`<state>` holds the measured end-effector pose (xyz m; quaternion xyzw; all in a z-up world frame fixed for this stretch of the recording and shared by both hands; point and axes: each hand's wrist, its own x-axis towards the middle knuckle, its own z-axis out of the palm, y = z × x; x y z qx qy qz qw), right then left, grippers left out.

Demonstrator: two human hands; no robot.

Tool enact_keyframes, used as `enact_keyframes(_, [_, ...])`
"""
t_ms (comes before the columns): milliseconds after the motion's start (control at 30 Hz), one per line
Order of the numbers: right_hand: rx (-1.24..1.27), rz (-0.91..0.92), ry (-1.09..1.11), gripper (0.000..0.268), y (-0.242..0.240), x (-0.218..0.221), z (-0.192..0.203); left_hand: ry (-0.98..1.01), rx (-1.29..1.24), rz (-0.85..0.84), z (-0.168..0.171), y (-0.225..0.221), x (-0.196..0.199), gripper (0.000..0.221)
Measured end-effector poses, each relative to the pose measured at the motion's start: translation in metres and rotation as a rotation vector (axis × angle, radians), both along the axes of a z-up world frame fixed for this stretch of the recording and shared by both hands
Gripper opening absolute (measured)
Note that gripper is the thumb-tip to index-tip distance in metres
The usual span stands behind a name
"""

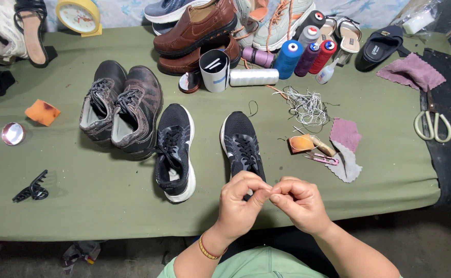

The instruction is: Hand-sewing a black sneaker using a needle and thread at a repair bench.

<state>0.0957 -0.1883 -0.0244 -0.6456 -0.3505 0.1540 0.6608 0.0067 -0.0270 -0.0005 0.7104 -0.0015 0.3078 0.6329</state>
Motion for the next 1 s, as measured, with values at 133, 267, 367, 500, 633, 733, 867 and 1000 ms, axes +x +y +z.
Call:
enact_keyframes(133, [-0.034,-0.048,0.085,0.012,-0.002,0.003,-0.017,0.011,-0.736,0.125,-0.034,0.004,0.014,0.011])
enact_keyframes(267, [0.038,-0.073,0.198,0.010,-0.003,0.006,-0.035,0.071,-0.750,0.215,-0.053,0.015,0.007,0.012])
enact_keyframes(367, [0.063,-0.063,0.233,0.009,0.002,0.004,-0.036,0.114,-0.245,0.026,-0.042,0.006,0.001,0.006])
enact_keyframes(500, [0.075,-0.019,0.245,0.009,0.005,0.001,-0.040,0.123,-0.247,-0.076,-0.046,-0.001,0.003,0.013])
enact_keyframes(633, [-0.003,-0.001,0.124,0.013,0.004,0.001,-0.033,0.139,-0.167,-0.032,-0.041,-0.004,0.005,0.009])
enact_keyframes(733, [-0.236,0.066,-0.489,0.014,0.006,0.030,-0.015,0.079,-0.247,-0.003,-0.046,-0.005,0.007,0.008])
enact_keyframes(867, [-0.485,-0.321,-0.646,0.014,-0.043,0.143,-0.120,0.129,-0.397,-0.046,-0.049,-0.002,0.005,0.006])
enact_keyframes(1000, [-1.103,-0.448,-0.510,0.023,-0.078,0.170,-0.136,0.247,-0.518,-0.090,-0.051,-0.005,0.005,0.008])
